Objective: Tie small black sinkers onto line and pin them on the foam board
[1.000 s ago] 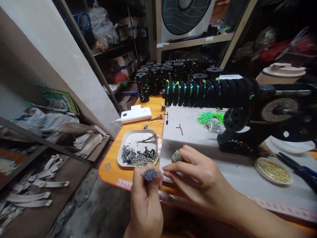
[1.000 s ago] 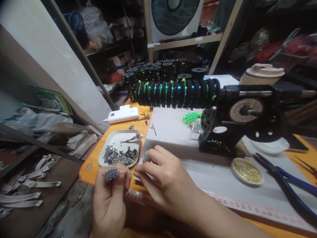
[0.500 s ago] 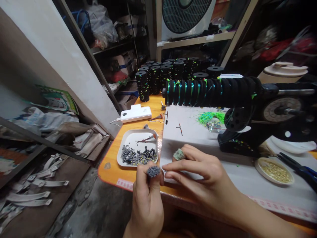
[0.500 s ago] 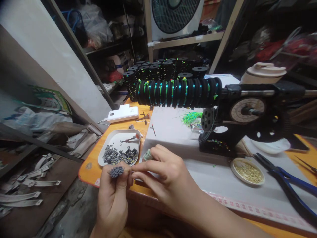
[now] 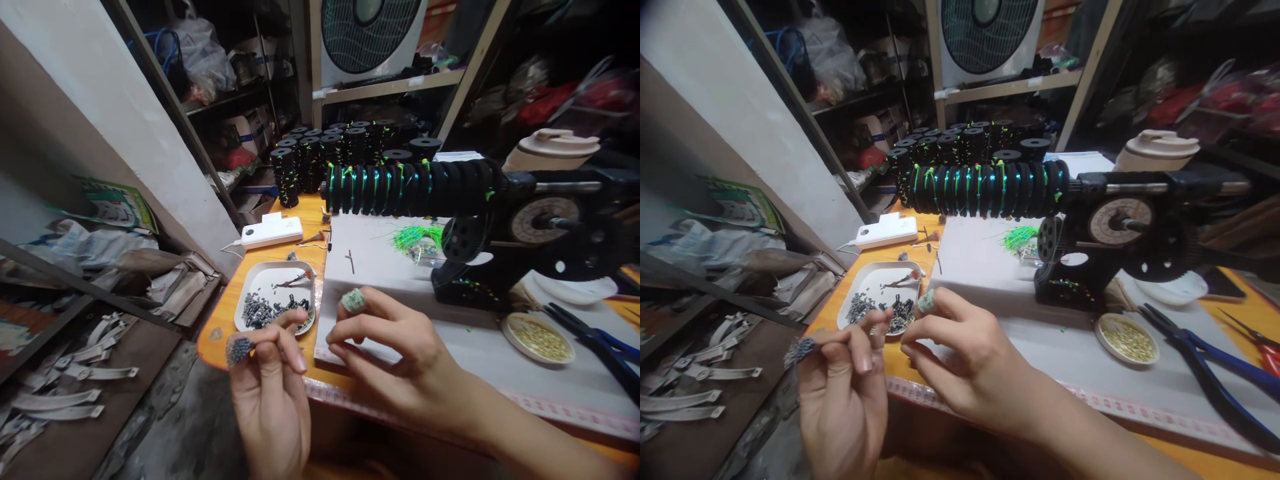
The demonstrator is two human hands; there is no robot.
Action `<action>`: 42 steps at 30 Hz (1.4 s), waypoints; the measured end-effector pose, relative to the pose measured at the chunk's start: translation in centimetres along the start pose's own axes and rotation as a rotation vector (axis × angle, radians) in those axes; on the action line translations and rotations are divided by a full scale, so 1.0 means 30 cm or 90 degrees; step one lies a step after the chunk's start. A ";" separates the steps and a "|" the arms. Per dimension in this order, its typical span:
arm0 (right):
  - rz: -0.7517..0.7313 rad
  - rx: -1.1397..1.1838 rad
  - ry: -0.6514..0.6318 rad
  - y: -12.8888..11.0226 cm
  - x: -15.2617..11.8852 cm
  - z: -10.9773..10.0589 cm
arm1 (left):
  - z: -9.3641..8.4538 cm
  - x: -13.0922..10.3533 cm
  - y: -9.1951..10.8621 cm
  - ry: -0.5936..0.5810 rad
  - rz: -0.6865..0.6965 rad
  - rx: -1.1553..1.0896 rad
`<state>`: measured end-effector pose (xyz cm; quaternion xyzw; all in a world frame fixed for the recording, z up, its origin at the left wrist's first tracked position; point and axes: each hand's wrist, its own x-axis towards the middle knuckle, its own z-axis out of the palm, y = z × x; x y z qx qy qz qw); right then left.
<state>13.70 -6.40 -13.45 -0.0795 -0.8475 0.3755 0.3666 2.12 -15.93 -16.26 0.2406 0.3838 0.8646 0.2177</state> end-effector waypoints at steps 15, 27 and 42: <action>-0.123 -0.155 0.010 -0.002 0.002 0.028 | 0.035 0.004 0.035 -0.048 0.081 -0.130; -0.031 -0.119 0.067 0.012 0.011 0.004 | 0.011 0.017 0.100 0.076 0.181 -0.061; -0.238 -0.286 -0.015 0.034 0.043 0.026 | -0.014 -0.003 0.015 -0.084 -0.133 -0.083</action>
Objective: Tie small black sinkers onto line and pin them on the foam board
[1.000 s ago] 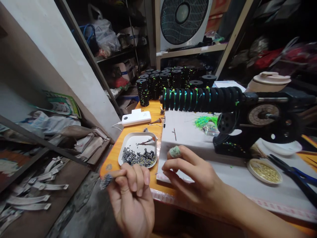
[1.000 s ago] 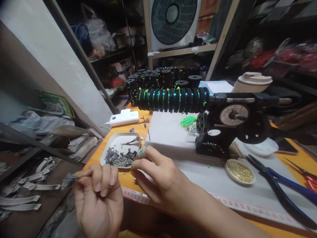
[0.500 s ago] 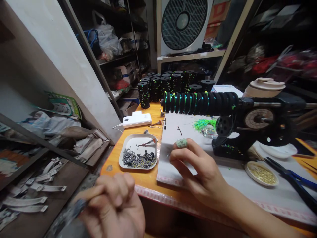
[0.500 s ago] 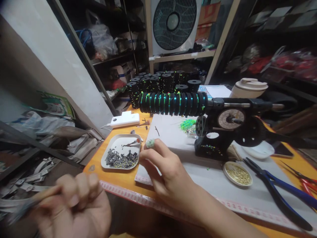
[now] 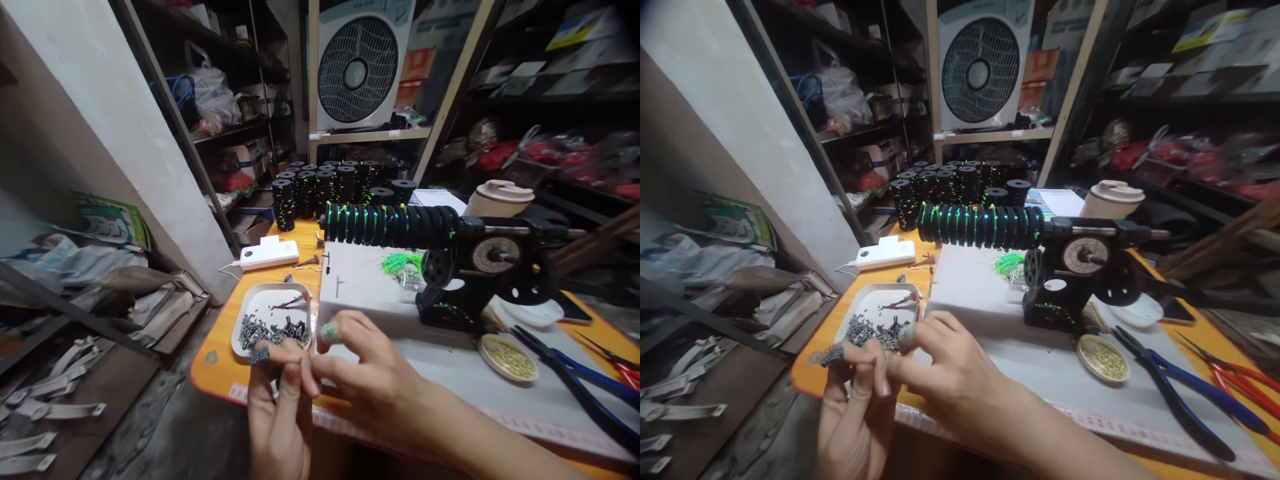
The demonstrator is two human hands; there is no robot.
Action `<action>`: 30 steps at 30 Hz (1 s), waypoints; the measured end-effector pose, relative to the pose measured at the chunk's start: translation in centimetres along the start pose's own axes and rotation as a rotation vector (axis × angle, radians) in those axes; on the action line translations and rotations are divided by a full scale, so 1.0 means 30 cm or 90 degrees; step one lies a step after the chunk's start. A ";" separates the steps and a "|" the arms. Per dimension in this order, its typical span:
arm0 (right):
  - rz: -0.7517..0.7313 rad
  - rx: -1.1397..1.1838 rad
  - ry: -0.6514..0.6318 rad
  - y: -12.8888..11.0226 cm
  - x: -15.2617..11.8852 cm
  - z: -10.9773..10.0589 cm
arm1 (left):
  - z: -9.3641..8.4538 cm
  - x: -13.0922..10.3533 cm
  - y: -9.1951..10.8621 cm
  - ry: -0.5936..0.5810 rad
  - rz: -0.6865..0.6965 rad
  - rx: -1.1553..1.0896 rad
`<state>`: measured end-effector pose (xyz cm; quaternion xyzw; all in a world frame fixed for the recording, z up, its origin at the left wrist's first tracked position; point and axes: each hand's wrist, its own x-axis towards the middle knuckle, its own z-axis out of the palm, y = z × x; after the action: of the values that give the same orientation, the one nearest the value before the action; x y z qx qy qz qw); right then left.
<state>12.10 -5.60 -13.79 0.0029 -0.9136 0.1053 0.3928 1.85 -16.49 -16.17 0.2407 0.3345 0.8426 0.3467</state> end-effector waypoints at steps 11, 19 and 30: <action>0.074 -0.195 0.116 0.070 0.030 -0.104 | -0.069 -0.013 0.003 0.135 0.056 0.190; 0.606 0.369 0.057 0.093 0.067 -0.129 | -0.062 0.052 0.035 0.059 0.126 0.365; 0.596 0.363 -0.082 -0.066 -0.048 -0.067 | 0.195 0.354 0.018 -0.192 -0.073 0.356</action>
<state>14.72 -7.26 -13.10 -0.2908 -0.7749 0.5114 0.2310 -1.49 -6.54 -10.08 0.4296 0.5109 0.6518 0.3600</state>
